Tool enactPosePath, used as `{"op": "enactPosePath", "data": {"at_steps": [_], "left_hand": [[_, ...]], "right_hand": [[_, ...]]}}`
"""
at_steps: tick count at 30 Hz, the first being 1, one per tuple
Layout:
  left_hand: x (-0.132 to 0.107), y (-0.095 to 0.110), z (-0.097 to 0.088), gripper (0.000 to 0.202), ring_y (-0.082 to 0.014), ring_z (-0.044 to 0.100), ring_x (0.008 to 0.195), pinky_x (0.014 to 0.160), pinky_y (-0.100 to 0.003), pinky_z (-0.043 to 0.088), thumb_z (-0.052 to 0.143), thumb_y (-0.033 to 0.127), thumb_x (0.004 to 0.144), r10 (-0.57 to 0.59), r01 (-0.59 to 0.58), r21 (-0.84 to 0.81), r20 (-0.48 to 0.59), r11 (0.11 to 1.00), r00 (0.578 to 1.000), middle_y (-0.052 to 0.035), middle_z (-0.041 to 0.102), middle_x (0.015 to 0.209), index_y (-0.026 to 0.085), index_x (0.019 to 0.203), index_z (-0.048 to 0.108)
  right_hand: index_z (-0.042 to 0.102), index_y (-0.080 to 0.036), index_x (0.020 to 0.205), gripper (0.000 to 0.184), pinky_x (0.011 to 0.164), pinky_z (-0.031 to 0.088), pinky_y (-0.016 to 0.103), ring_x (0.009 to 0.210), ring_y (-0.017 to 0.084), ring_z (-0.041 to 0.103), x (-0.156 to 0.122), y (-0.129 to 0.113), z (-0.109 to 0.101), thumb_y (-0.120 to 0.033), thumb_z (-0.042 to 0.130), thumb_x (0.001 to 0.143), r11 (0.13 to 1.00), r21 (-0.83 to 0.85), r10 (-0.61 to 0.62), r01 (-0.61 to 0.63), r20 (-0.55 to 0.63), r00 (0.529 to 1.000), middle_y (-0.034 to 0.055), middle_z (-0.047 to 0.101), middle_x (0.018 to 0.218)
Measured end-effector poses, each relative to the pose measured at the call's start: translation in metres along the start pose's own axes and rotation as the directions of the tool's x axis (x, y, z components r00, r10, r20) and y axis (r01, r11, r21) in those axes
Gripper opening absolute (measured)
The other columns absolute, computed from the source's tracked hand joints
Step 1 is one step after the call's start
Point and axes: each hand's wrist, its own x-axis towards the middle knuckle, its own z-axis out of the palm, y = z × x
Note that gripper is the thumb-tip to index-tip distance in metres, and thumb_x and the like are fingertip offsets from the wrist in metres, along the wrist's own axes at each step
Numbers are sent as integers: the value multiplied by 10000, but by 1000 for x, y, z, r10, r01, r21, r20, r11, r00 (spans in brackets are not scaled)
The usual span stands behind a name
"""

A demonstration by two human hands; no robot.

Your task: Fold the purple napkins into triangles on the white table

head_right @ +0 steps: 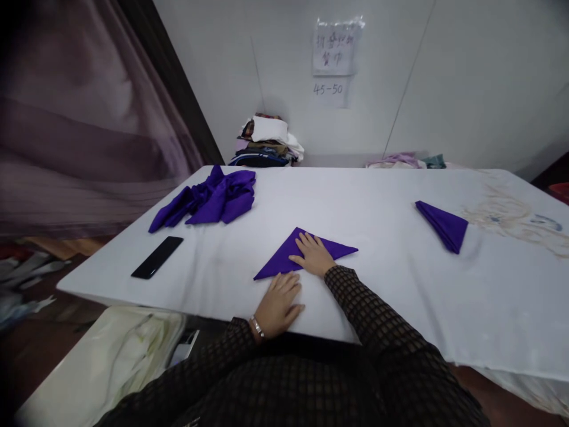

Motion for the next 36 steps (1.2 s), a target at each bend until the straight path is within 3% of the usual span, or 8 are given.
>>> {"op": "enactPosePath", "data": {"at_steps": [4, 7, 9, 14, 17, 23, 28, 36], "left_hand": [[-27, -17, -8, 297, -235, 516, 1134, 1000, -439, 380, 486, 267, 860, -130, 111, -100, -214, 989, 968, -102, 606, 1187, 184, 1122, 599], [-33, -46, -15, 281, -234, 544, 1056, 940, -418, 424, 553, 297, 832, -346, 310, -154, -377, 938, 859, -95, 621, 1093, 183, 1082, 612], [-33, -64, -15, 294, -245, 546, 1048, 934, -424, 429, 638, 325, 775, -426, 383, -188, -409, 905, 807, -87, 621, 1074, 188, 1035, 629], [-24, -80, -10, 176, -234, 569, 1014, 923, -417, 438, 718, 285, 695, -505, 415, -295, -396, 861, 766, -60, 628, 1025, 202, 834, 650], [-18, -79, -9, 82, -218, 579, 995, 911, -401, 449, 693, 257, 707, -525, 410, -344, -383, 845, 760, -48, 631, 1011, 205, 745, 642], [-18, -86, -8, 80, -231, 553, 1076, 964, -417, 425, 642, 229, 739, -481, 394, -303, -315, 868, 818, -49, 639, 1051, 200, 664, 637], [-19, -91, -9, 146, -254, 465, 1217, 1036, -471, 354, 548, 238, 818, -474, 429, -207, -292, 879, 831, -51, 640, 1097, 202, 714, 645], [-10, -75, -17, 191, -274, 429, 1262, 1051, -501, 309, 467, 204, 861, -518, 540, 19, -257, 842, 816, -95, 632, 1112, 178, 824, 652]], "right_hand": [[342, -124, 1431, 755, 1127, 127, 460, 1407, 253, 158, 0, 2, 2, -647, 255, 893, 1000, 8, 12, -12, 7, 1000, 134, 242, 1512], [332, -136, 1437, 769, 1129, 122, 465, 1409, 255, 150, 0, 2, 3, -664, 251, 884, 1000, 13, 21, -21, 15, 1000, 124, 233, 1517], [321, -142, 1443, 785, 1132, 115, 461, 1410, 253, 142, 1, 2, 2, -679, 236, 876, 1000, 6, 26, -27, 30, 999, 116, 226, 1521], [305, -139, 1450, 811, 1136, 105, 448, 1414, 250, 124, 1, 1, 0, -695, 205, 868, 999, -20, 36, -35, 57, 998, 108, 212, 1526], [306, -132, 1449, 820, 1138, 104, 443, 1414, 246, 127, 1, 1, 0, -698, 190, 867, 999, -29, 37, -36, 58, 998, 107, 208, 1527], [311, -131, 1447, 821, 1137, 111, 441, 1413, 246, 133, 1, 1, 0, -699, 185, 867, 999, -33, 34, -32, 56, 998, 107, 213, 1526], [318, -142, 1445, 802, 1137, 111, 440, 1412, 247, 140, 1, 2, 2, -690, 198, 871, 999, -43, 25, -23, 45, 999, 105, 222, 1524], [319, -129, 1443, 797, 1136, 121, 441, 1411, 244, 144, 0, 2, 1, -678, 196, 879, 998, -61, 22, -19, 40, 999, 106, 226, 1523]]}}
